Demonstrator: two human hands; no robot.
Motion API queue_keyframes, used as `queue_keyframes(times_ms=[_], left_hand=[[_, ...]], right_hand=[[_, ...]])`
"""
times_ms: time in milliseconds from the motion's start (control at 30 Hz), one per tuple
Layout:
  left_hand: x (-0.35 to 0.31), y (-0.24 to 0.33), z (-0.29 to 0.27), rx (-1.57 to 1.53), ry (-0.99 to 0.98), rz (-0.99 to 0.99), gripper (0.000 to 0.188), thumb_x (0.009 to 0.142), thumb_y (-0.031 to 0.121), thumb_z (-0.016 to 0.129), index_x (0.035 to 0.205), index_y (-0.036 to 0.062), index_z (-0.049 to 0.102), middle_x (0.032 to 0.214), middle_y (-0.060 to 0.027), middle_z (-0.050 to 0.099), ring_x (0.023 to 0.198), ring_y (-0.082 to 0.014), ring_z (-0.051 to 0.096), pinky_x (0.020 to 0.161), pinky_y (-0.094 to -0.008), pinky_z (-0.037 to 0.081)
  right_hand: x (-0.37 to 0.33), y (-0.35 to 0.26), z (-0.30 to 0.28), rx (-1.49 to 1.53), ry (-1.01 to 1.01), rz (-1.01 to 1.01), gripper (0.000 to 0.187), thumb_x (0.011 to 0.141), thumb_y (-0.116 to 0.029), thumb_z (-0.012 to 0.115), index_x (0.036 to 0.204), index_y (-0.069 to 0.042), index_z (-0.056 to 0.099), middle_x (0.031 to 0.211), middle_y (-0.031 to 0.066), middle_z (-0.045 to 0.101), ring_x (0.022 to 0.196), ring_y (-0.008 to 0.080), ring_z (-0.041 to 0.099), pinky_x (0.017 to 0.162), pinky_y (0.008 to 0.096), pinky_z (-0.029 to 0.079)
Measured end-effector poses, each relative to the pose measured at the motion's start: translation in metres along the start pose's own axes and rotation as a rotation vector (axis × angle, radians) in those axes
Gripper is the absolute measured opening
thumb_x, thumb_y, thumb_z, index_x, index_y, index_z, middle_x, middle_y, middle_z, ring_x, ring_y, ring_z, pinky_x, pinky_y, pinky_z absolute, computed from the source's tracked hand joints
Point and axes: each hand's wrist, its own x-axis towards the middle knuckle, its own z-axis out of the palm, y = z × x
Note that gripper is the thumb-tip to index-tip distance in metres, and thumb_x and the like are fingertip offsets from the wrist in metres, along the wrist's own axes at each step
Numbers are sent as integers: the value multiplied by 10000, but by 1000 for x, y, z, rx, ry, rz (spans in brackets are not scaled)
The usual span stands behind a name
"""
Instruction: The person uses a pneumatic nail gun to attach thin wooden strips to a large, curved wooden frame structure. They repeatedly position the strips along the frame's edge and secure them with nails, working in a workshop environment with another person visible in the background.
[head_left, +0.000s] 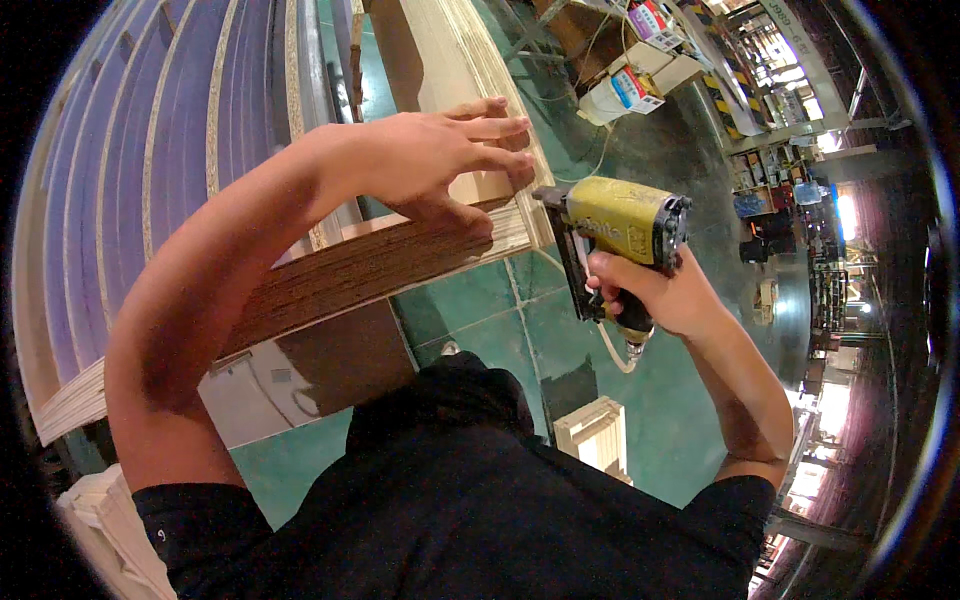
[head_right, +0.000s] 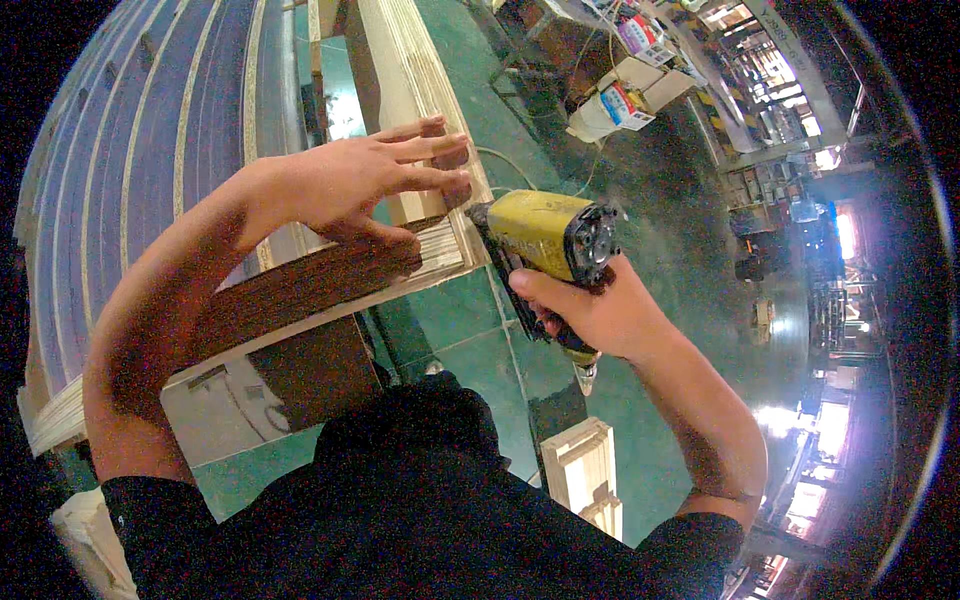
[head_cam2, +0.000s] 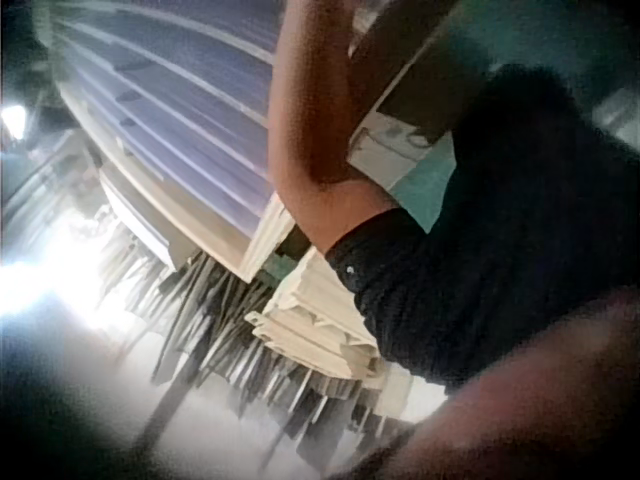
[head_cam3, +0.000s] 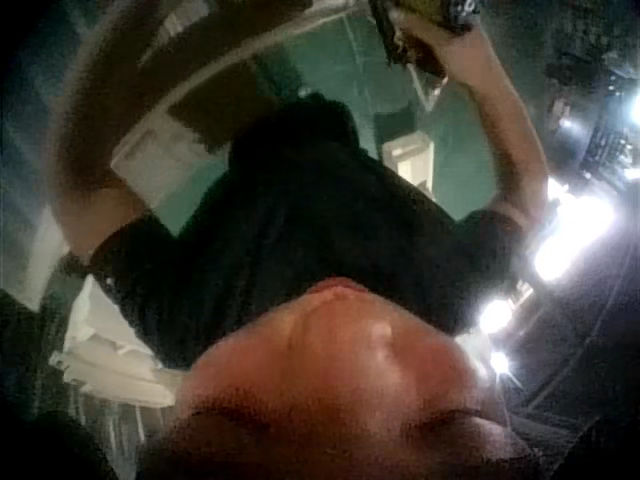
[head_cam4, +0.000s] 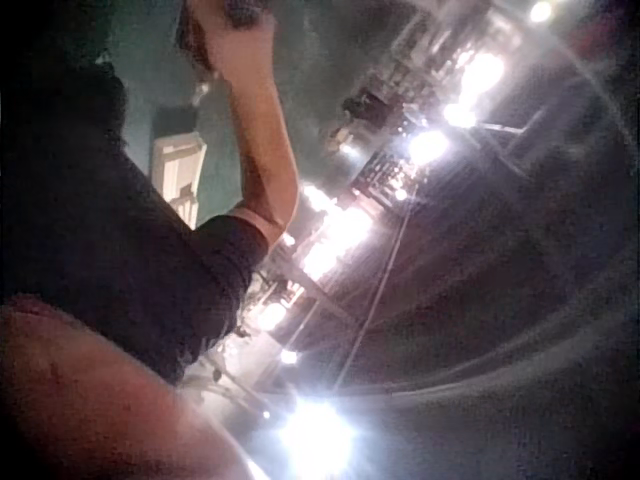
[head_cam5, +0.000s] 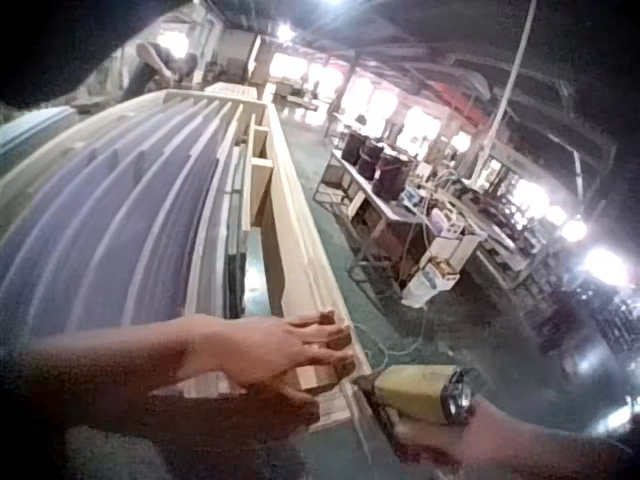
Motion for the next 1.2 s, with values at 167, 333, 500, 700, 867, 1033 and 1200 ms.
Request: queue_keyframes(times_ms=[167,333,500,700,867,1033,1200], left_hand=[[0,2,0,74,3,-45,806,868,564,731,1552,232,466,1692,-103,281,1572,-365,198,1265,-483,273],[-3,25,-10,117,54,-138,693,866,460,768,1390,58,559,1452,-225,501,1407,-428,437,1105,-512,454],[-1,105,-17,40,-3,-324,524,842,325,788,1193,-3,580,1078,-242,623,984,-422,686,799,-497,595],[14,133,23,172,172,-567,426,813,310,776,1088,46,586,947,-176,661,895,-379,705,747,-520,566],[20,138,29,215,244,-657,420,825,321,786,1054,60,550,935,-167,653,918,-397,674,751,-497,548],[17,139,31,227,265,-659,424,802,325,815,1032,64,574,897,-164,663,884,-385,677,731,-500,538],[21,141,34,277,225,-668,413,798,299,831,1036,77,577,894,-151,668,869,-373,682,720,-495,545]], right_hand=[[0,3,5,-16,3,-26,219,951,-172,750,1075,-9,672,839,58,682,681,106,611,602,291,527],[-3,7,5,20,21,-47,199,947,-179,758,1034,-19,680,791,37,664,662,112,608,633,302,540],[-4,35,-11,106,87,-130,242,966,-233,747,1106,-46,680,768,-13,619,652,82,567,584,269,483],[-4,67,-16,206,102,-195,222,974,-230,724,1074,-41,666,738,-4,605,644,106,581,752,359,551],[0,78,-22,168,75,-259,163,988,-202,696,1017,-47,655,724,-10,597,630,97,570,663,282,509],[0,78,-33,184,9,-294,191,961,-210,742,976,-37,662,725,-6,602,638,88,569,594,271,471],[4,86,-44,238,-73,-320,265,950,-298,779,1020,-54,705,726,-38,606,626,62,552,555,248,462]])
